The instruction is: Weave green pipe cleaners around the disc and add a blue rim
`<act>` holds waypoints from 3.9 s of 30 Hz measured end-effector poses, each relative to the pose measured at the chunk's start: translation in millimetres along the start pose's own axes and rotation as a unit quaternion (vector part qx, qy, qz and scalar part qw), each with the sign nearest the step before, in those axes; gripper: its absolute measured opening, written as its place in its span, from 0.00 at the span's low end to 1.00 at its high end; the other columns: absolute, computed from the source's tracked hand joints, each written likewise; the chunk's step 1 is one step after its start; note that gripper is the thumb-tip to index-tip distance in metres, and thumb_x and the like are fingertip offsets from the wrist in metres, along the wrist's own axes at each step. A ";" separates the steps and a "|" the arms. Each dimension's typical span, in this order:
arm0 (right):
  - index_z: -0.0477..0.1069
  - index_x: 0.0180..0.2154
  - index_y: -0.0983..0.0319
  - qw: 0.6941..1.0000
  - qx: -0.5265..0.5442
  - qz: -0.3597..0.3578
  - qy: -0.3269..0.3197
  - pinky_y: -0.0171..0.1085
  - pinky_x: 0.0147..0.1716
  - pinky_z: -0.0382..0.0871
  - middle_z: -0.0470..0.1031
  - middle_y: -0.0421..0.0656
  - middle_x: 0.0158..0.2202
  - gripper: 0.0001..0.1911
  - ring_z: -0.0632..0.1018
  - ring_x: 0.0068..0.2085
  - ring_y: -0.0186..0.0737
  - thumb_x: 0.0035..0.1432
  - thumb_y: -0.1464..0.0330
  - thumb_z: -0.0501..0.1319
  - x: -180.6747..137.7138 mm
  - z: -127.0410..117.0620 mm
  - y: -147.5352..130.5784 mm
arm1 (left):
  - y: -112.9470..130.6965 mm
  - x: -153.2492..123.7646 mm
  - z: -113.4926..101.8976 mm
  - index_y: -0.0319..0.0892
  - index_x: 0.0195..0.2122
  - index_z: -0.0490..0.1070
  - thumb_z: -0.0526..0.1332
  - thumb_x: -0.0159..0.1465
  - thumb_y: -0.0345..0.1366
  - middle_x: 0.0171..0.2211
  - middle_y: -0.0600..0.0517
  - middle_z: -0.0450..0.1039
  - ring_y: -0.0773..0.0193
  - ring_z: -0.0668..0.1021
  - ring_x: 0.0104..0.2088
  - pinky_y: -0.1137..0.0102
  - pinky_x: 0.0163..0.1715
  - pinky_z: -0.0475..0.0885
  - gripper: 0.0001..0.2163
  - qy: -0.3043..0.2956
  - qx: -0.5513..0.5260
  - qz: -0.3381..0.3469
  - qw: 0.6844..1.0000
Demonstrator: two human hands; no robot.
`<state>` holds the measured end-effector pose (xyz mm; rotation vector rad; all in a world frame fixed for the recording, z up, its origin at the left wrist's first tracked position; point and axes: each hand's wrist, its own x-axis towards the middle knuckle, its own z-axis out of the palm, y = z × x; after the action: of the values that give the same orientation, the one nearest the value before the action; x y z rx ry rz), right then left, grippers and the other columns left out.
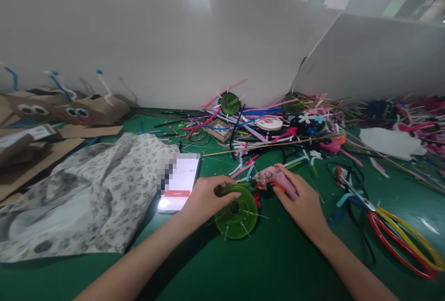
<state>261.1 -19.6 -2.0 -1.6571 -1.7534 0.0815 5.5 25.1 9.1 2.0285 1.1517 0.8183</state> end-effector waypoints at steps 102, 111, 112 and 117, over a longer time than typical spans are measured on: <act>0.63 0.54 0.62 0.981 -0.042 0.043 0.182 0.58 0.55 0.57 0.62 0.55 0.59 0.27 0.62 0.60 0.56 0.55 0.59 0.60 8.6 -5.0 30.5 | 2.2 0.6 0.4 0.47 0.38 0.77 0.63 0.57 0.46 0.29 0.54 0.77 0.65 0.74 0.26 0.72 0.27 0.66 0.12 0.000 0.032 -0.004 0.999; 0.73 0.45 0.56 0.952 0.000 -0.266 -0.152 0.42 0.42 0.66 0.77 0.43 0.40 0.11 0.73 0.42 0.40 0.59 0.65 0.60 -2.0 2.5 -12.9 | 1.1 1.0 2.2 0.46 0.37 0.78 0.64 0.56 0.44 0.25 0.56 0.74 0.66 0.73 0.25 0.73 0.26 0.65 0.11 0.010 0.036 0.000 0.999; 0.74 0.44 0.57 0.949 -0.014 -0.275 -0.154 0.42 0.40 0.65 0.77 0.43 0.39 0.10 0.73 0.41 0.40 0.61 0.67 0.59 -1.8 2.8 -11.5 | 1.1 1.0 2.3 0.46 0.37 0.78 0.65 0.56 0.44 0.25 0.56 0.74 0.66 0.73 0.25 0.73 0.27 0.65 0.11 0.010 0.037 -0.001 0.999; 0.72 0.37 0.62 0.967 -0.025 -0.244 -0.062 0.40 0.37 0.66 0.76 0.45 0.34 0.08 0.73 0.37 0.40 0.62 0.71 0.55 -0.6 -2.3 -1.7 | 1.2 0.4 1.7 0.46 0.38 0.78 0.65 0.56 0.44 0.26 0.55 0.75 0.66 0.74 0.26 0.73 0.27 0.65 0.12 0.004 0.033 -0.005 0.999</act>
<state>260.9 -21.4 0.3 -1.2296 -2.2262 -0.0886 7.5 24.5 9.1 2.0726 1.2084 0.7938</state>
